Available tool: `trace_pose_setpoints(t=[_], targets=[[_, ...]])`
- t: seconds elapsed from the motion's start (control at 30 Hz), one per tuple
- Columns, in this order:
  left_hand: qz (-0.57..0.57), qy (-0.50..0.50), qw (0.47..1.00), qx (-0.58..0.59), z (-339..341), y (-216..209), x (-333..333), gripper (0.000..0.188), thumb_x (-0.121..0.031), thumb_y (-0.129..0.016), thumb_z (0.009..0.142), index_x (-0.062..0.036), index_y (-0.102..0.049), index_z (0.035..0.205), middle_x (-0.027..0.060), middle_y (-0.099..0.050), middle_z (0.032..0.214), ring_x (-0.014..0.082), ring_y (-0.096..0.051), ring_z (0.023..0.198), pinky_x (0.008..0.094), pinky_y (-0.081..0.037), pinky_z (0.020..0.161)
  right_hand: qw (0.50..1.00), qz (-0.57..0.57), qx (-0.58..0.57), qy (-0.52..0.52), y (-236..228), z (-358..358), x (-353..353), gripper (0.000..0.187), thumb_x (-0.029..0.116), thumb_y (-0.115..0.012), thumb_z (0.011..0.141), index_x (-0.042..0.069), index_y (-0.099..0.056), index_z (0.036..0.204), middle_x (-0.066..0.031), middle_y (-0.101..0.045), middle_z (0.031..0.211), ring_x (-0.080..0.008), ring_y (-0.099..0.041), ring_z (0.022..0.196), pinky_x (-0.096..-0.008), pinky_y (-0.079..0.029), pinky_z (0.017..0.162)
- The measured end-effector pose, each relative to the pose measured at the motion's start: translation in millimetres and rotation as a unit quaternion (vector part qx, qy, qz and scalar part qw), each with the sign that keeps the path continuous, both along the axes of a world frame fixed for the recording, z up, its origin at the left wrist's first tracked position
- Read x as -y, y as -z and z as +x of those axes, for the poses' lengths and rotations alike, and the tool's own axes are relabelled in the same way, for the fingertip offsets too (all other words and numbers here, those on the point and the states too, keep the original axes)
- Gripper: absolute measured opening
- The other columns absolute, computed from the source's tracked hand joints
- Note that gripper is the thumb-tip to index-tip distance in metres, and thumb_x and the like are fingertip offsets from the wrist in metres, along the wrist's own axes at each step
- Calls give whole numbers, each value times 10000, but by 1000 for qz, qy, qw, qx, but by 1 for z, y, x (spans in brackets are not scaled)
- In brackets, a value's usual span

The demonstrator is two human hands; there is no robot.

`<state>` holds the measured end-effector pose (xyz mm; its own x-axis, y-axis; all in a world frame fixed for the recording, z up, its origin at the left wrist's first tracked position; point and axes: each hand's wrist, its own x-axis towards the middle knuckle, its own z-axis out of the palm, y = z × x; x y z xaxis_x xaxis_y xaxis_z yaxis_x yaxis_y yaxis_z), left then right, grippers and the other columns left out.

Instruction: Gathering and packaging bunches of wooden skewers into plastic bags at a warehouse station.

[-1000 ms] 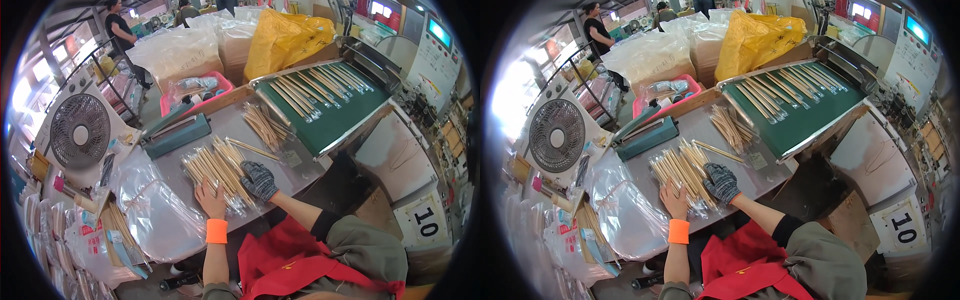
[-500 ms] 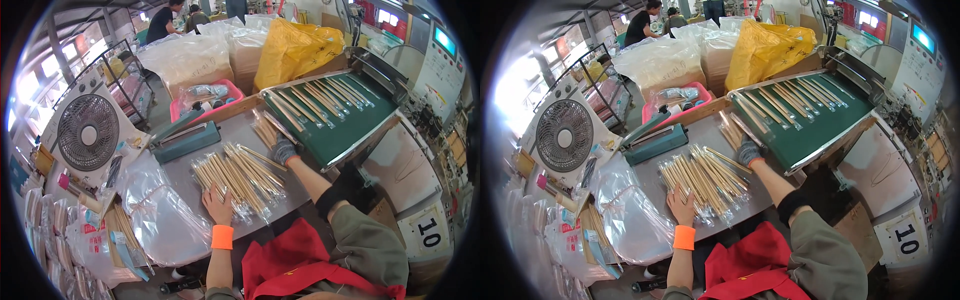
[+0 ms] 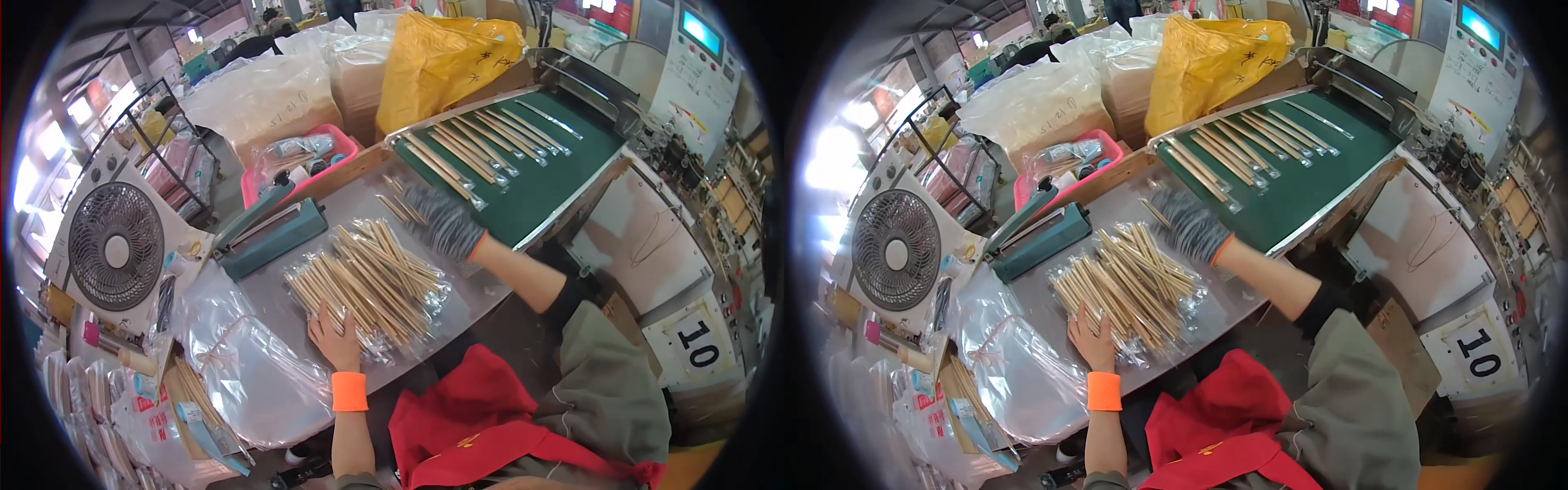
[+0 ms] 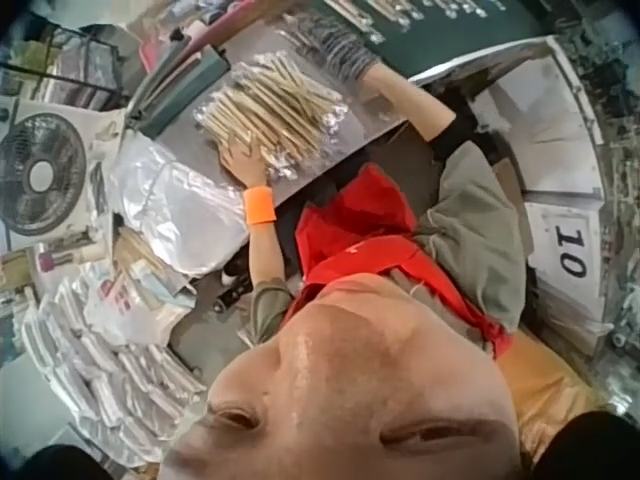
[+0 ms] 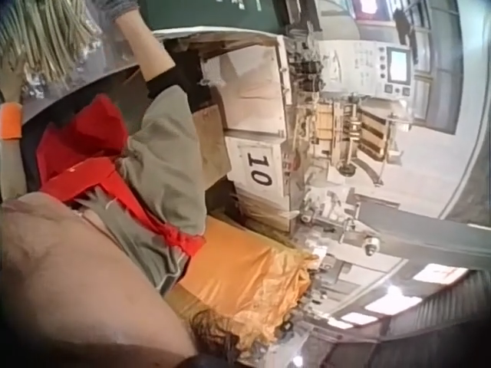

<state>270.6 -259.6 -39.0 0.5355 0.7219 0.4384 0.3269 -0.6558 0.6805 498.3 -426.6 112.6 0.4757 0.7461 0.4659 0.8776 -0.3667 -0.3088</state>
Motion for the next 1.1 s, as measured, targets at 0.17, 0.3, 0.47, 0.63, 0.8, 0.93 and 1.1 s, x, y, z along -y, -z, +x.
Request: trace_pose_setpoints(t=[0.17,0.3,0.47,0.63,0.8,0.93,1.1], targets=[[4,-2,1000,7,6,-2,2,571,-302,-650,804,-110,-467,1309,241,-439,1253,396,-356,1187,451,-283,1017,962,-21,228,148,5,126,27,454,286,-572,800,13,-542,1161,-205,-535,1199,-325,-480,1159,-405,-345,1009],[2,-2,1000,-6,10,-1,2,573,-292,-647,803,-109,-460,1313,244,-427,1264,400,-347,1197,460,-277,1022,894,-99,265,347,16,217,66,467,346,-564,789,47,-578,1148,-200,-522,1238,-307,-439,1214,-431,-332,1009],[-14,0,1000,-18,14,-6,3,556,-261,-647,802,-104,-466,1304,235,-429,1265,398,-344,1203,460,-273,1023,780,-228,242,530,25,307,157,469,369,-429,873,77,-534,1224,-182,-505,1280,-321,-457,1202,-445,-367,976],[-6,-9,999,-42,7,-11,-4,552,-230,-651,797,-91,-468,1299,225,-433,1266,398,-345,1202,453,-268,1023,814,-176,66,550,28,312,151,476,397,-391,894,66,-540,1202,-207,-535,1222,-357,-516,1124,-461,-388,961],[-21,7,999,-26,31,-10,-5,555,-252,-647,801,-94,-467,1302,231,-427,1276,402,-341,1205,450,-267,1025,891,-140,185,390,54,336,143,292,277,-393,891,111,-633,916,-232,-617,928,-412,-594,846,-498,-472,753],[-8,-1,1000,-21,38,2,-12,558,-282,-640,806,-96,-467,1303,239,-418,1286,405,-334,1212,452,-268,1024,969,22,162,188,63,263,59,187,134,-517,777,103,-669,882,-161,-647,875,-333,-615,836,-417,-484,760],[29,12,999,9,43,8,-12,608,-305,-649,790,-89,-437,1318,242,-430,1236,408,-348,1175,457,-272,1020,970,-77,181,144,50,149,-11,198,143,-476,800,102,-650,885,-153,-634,886,-322,-596,850,-409,-451,802]])
